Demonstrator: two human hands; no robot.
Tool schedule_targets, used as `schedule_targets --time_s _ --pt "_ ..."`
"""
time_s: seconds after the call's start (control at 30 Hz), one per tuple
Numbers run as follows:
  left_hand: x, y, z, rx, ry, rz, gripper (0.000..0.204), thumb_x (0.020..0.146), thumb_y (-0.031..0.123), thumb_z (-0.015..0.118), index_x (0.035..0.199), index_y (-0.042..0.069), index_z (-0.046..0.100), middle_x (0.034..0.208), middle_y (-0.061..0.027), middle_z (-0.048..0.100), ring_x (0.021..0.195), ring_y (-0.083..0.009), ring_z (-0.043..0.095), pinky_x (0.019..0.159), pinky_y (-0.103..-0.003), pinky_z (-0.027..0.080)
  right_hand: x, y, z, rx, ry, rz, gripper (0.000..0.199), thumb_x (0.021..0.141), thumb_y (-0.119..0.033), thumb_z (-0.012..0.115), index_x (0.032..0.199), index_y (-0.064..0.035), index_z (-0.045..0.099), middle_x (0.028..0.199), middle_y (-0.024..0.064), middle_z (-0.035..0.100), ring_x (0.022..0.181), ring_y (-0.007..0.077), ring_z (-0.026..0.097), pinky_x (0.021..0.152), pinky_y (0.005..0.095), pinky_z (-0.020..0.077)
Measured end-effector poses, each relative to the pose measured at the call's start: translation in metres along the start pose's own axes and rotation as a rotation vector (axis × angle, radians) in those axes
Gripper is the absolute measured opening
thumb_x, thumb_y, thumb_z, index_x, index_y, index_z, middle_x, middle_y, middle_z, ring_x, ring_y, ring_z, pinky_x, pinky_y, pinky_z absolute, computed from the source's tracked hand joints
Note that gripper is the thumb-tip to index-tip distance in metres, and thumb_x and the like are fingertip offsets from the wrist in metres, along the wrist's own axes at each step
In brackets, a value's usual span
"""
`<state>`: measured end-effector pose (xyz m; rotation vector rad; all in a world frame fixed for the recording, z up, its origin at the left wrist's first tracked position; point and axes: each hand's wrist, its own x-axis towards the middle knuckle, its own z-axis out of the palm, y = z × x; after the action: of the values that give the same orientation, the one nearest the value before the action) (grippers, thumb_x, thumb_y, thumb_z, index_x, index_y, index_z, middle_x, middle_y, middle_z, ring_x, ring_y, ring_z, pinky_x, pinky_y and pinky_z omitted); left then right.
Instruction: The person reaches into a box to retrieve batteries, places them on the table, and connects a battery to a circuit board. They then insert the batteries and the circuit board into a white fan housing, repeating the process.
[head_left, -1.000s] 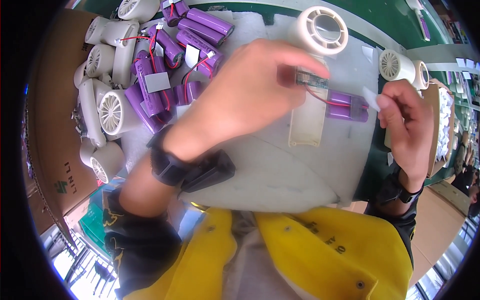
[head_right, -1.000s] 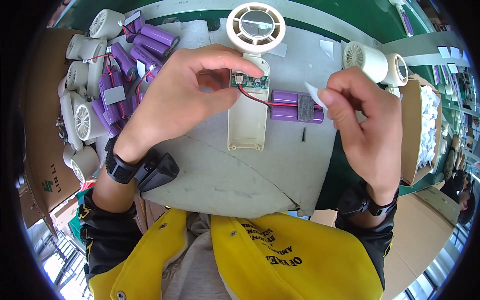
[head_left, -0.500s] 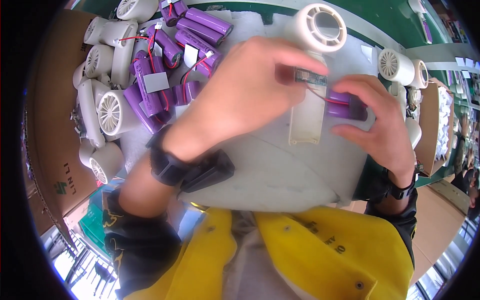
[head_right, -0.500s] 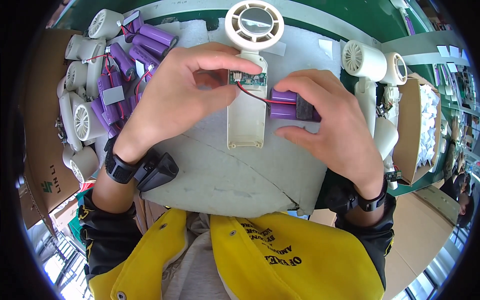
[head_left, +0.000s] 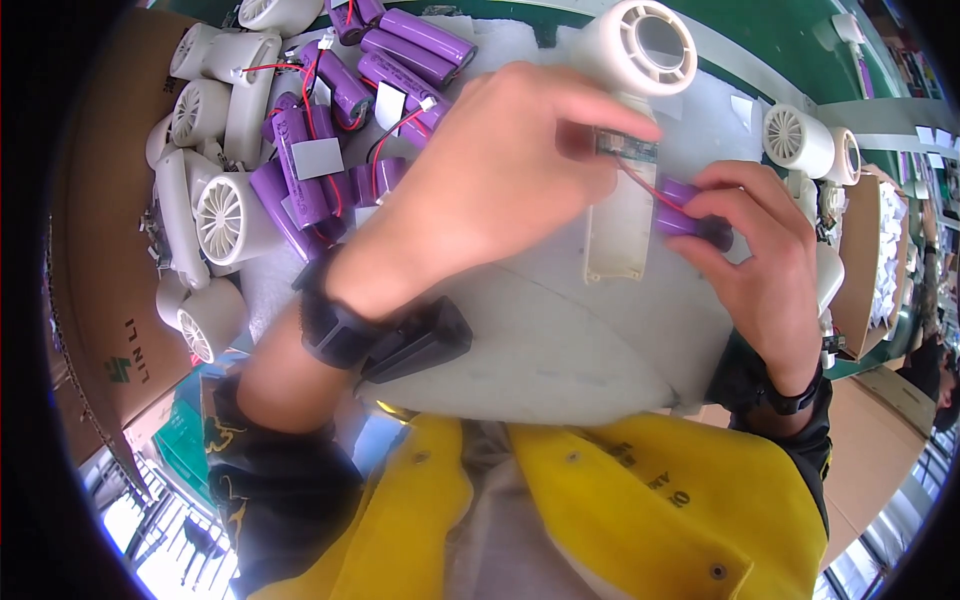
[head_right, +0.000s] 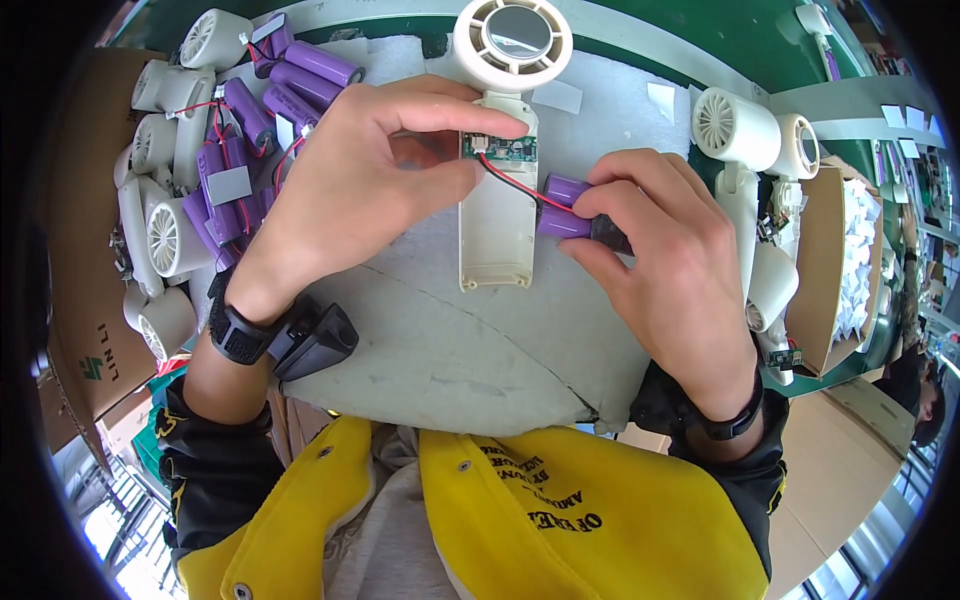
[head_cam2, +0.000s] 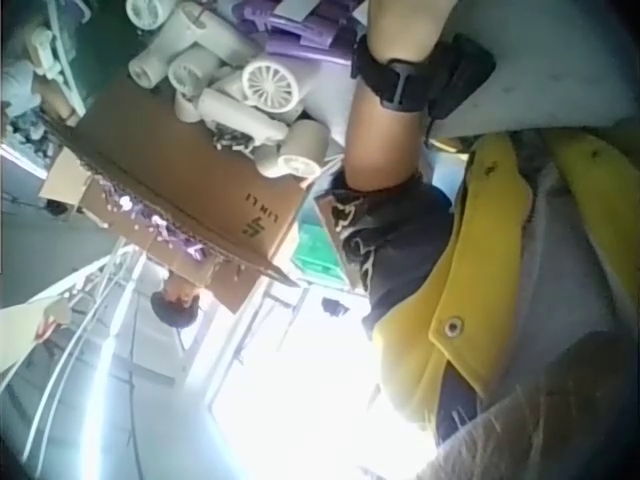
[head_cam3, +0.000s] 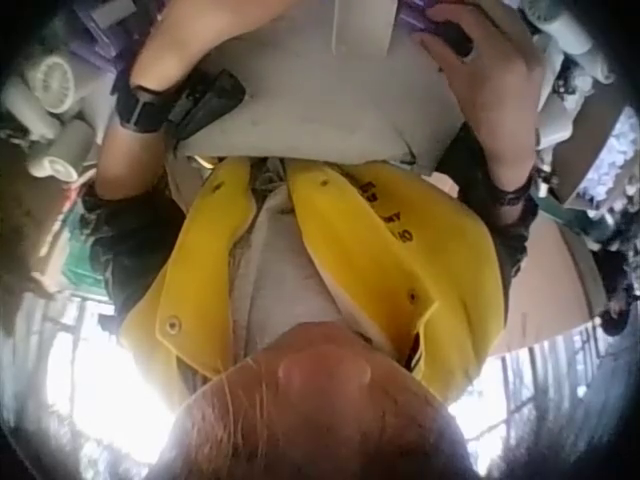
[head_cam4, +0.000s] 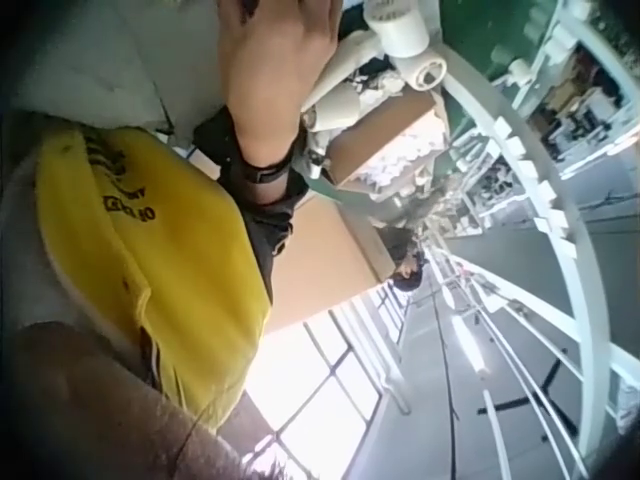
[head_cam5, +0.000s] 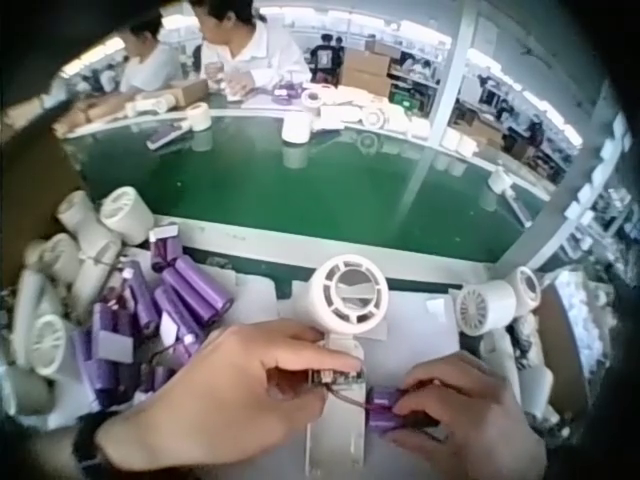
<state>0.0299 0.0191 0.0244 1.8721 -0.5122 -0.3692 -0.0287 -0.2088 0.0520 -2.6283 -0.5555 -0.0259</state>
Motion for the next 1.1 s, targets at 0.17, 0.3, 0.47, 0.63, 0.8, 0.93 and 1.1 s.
schedule_targets --time_s 0.17,0.3,0.47,0.63,0.8,0.93,1.1 --pt "-0.001 0.000 -0.001 -0.003 -0.005 -0.030 0.036 0.080 -0.007 0.060 0.112 0.006 0.073 0.097 -0.0019 0.065 0.076 -0.0078 0.057 0.072 -0.023 0.049 0.000 -0.002 -0.001 0.065 0.003 0.041 0.033 0.063 0.003 0.081 0.089 -0.0010 0.062 0.102 0.0088 0.064 0.085 0.0262 0.063 0.076 0.0332 0.0520" --pt "0.001 0.000 -0.002 0.004 -0.010 -0.021 0.035 0.080 -0.007 0.060 0.111 0.006 0.073 0.096 -0.0017 0.066 0.075 -0.0076 0.057 0.072 -0.022 0.049 0.002 -0.005 -0.014 0.079 -0.024 0.127 0.033 0.062 0.003 0.081 0.089 -0.0011 0.062 0.099 0.0093 0.063 0.084 0.0257 0.062 0.075 0.0335 0.0517" --pt "0.000 0.000 -0.002 0.023 -0.005 -0.006 0.034 0.081 -0.006 0.061 0.110 0.006 0.073 0.095 -0.0017 0.066 0.076 -0.0075 0.058 0.072 -0.023 0.050 -0.003 -0.001 -0.016 -0.015 -0.052 0.153 0.036 0.061 0.004 0.082 0.091 -0.0016 0.063 0.094 0.0090 0.063 0.079 0.0243 0.062 0.072 0.0329 0.0511" --pt "0.000 0.000 -0.002 0.024 0.006 0.007 0.034 0.081 -0.006 0.061 0.110 0.006 0.073 0.095 -0.0019 0.066 0.076 -0.0077 0.058 0.071 -0.023 0.050 -0.003 -0.006 -0.012 -0.003 0.003 0.154 0.036 0.064 0.001 0.083 0.094 -0.0041 0.064 0.087 0.0102 0.062 0.075 0.0286 0.062 0.066 0.0365 0.0498" --pt "0.000 0.000 -0.003 0.041 -0.010 0.015 0.034 0.081 -0.006 0.061 0.111 0.007 0.073 0.096 -0.0015 0.067 0.075 -0.0078 0.058 0.071 -0.023 0.050 -0.005 -0.009 -0.012 -0.049 0.001 0.163 0.036 0.065 0.001 0.083 0.095 -0.0045 0.064 0.084 0.0093 0.062 0.073 0.0280 0.062 0.065 0.0359 0.0499" --pt "0.000 0.001 -0.003 0.030 -0.008 0.013 0.034 0.081 -0.005 0.061 0.111 0.007 0.073 0.096 -0.0011 0.067 0.075 -0.0077 0.057 0.071 -0.023 0.050 -0.005 -0.009 -0.014 -0.039 -0.002 0.210 0.037 0.065 0.000 0.083 0.096 -0.0048 0.064 0.082 0.0090 0.062 0.072 0.0267 0.062 0.064 0.0353 0.0498" --pt "0.000 0.000 -0.002 0.021 -0.008 0.009 0.035 0.081 -0.005 0.062 0.111 0.007 0.073 0.096 -0.0009 0.066 0.075 -0.0072 0.057 0.071 -0.023 0.050 -0.005 -0.006 -0.014 -0.005 -0.036 0.235 0.041 0.063 0.002 0.082 0.100 -0.0053 0.066 0.084 0.0060 0.064 0.072 0.0196 0.058 0.063 0.0321 0.0488"
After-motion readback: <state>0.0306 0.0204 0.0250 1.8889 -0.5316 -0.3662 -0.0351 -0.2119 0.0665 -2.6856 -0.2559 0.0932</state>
